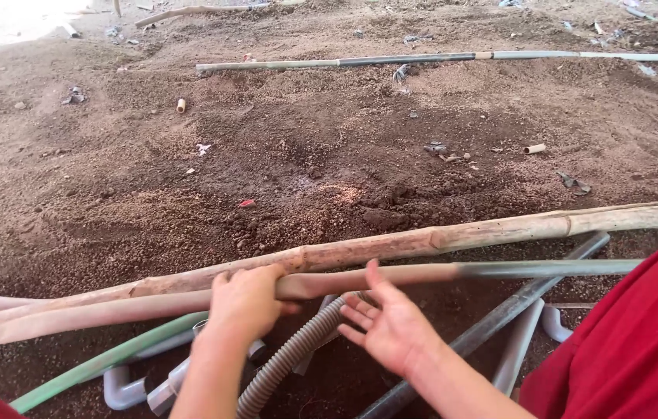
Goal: Connecting various plastic and corrugated pipe segments together by hand in a workshop area.
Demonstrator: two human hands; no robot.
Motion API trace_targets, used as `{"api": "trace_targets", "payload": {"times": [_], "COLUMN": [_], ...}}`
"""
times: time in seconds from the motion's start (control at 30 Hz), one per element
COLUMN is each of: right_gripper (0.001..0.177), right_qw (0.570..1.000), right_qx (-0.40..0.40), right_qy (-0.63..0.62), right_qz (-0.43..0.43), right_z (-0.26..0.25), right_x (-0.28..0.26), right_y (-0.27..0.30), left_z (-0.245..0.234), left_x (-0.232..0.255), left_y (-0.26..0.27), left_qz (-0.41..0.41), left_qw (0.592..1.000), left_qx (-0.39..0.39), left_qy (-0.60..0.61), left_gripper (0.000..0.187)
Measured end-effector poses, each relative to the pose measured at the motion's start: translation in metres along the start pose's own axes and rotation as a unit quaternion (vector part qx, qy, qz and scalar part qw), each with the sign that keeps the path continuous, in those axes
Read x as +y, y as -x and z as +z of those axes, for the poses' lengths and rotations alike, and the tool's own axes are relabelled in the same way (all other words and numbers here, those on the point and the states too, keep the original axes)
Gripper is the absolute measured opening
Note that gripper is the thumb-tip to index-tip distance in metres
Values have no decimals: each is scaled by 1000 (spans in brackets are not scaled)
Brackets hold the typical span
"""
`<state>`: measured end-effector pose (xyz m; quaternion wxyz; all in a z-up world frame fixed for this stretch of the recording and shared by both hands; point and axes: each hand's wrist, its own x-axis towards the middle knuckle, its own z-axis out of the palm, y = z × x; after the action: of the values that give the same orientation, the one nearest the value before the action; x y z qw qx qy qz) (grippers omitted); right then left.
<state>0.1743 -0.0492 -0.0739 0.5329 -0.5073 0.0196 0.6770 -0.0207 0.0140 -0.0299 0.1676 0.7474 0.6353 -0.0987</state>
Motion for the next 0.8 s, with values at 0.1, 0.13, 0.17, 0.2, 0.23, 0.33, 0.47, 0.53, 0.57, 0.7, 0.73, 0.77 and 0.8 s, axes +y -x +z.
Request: {"api": "trace_targets", "payload": {"times": [0.1, 0.13, 0.17, 0.2, 0.23, 0.33, 0.47, 0.53, 0.57, 0.7, 0.73, 0.77, 0.8], "right_gripper": [99, 99, 77, 57, 57, 10, 21, 23, 24, 27, 27, 27, 28], "right_qw": [988, 987, 977, 962, 963, 966, 978, 976, 972, 968, 968, 970, 972], "right_qx": [67, 68, 96, 124, 122, 120, 59, 26, 10, -2, -2, -3, -4], "right_qy": [-142, -144, -191, -238, -238, -225, -197, -213, -231, -246, -246, -237, -227], "right_qz": [5, 3, -19, -40, -42, -29, -43, -44, -40, -46, -46, -51, -55], "right_z": [-10, -22, -33, -43, -55, -77, -69, -63, -57, -44, -42, -41, -40], "right_x": [-35, -43, -52, -61, -64, -60, -44, -38, -36, -33, -34, -34, -34], "right_y": [-3, -9, -16, -22, -37, -64, -65, -61, -53, -37, -36, -34, -33], "left_z": [-16, -17, -20, -22, -23, -25, -24, -1, 18, 39, 38, 36, 34], "left_x": [-26, -34, -42, -51, -50, -37, 26, 49, 56, 63, 62, 62, 61], "left_y": [6, 7, 7, 8, 9, 21, 35, 20, 7, -8, -7, -5, -4], "left_qz": [-43, -40, -85, -130, -129, -188, -54, 9, 55, 114, 114, 108, 102], "left_qw": [998, 999, 995, 989, 989, 971, 991, 990, 992, 984, 984, 984, 984], "left_qx": [-23, -22, -50, -77, -74, -143, -64, -22, 38, 126, 127, 130, 133], "left_qy": [28, 26, 12, -3, -3, 37, 105, 142, 104, 55, 55, 58, 61], "left_gripper": [38, 38, 38, 38, 38, 50, 64, 58, 52, 41, 41, 41, 40]}}
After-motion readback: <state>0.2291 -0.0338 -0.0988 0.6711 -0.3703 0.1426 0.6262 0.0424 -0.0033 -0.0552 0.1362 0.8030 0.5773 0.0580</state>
